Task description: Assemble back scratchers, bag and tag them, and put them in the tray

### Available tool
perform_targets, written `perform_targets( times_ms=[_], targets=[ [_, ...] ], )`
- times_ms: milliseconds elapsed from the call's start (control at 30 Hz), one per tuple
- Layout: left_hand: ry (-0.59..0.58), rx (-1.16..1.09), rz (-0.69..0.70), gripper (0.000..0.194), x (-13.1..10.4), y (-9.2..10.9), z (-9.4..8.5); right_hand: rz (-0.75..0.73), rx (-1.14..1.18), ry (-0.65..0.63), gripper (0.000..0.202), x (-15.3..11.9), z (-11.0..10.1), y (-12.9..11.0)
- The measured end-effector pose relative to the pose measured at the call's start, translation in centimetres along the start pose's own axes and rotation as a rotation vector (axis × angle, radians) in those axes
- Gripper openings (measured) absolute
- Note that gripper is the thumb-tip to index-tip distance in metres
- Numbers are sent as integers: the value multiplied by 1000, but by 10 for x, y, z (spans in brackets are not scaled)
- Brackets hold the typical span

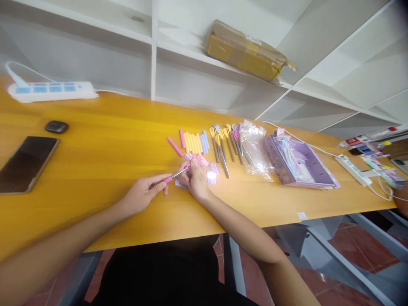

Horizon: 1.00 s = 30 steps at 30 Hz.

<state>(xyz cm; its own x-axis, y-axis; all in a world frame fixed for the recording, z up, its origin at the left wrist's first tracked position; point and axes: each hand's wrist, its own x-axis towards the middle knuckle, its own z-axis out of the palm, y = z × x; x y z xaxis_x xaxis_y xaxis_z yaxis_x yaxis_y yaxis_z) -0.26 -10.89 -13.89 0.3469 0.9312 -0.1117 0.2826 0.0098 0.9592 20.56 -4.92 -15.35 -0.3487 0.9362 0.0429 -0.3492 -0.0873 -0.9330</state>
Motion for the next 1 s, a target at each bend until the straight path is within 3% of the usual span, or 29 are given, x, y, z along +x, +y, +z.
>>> perform_targets(
  times_ms=[400, 567, 1000],
  targets=[
    [-39, -1, 15, 44, 1, 4, -2, -24, -24, 22, 58, -8, 6, -1],
    [-99, -46, 6, 41, 2, 10, -6, -51, -60, 131, 60, -11, 8, 3],
    [-157, -157, -85, 57, 0, 18, -7, -14, -88, 158, 65, -12, 6, -24]
  ],
)
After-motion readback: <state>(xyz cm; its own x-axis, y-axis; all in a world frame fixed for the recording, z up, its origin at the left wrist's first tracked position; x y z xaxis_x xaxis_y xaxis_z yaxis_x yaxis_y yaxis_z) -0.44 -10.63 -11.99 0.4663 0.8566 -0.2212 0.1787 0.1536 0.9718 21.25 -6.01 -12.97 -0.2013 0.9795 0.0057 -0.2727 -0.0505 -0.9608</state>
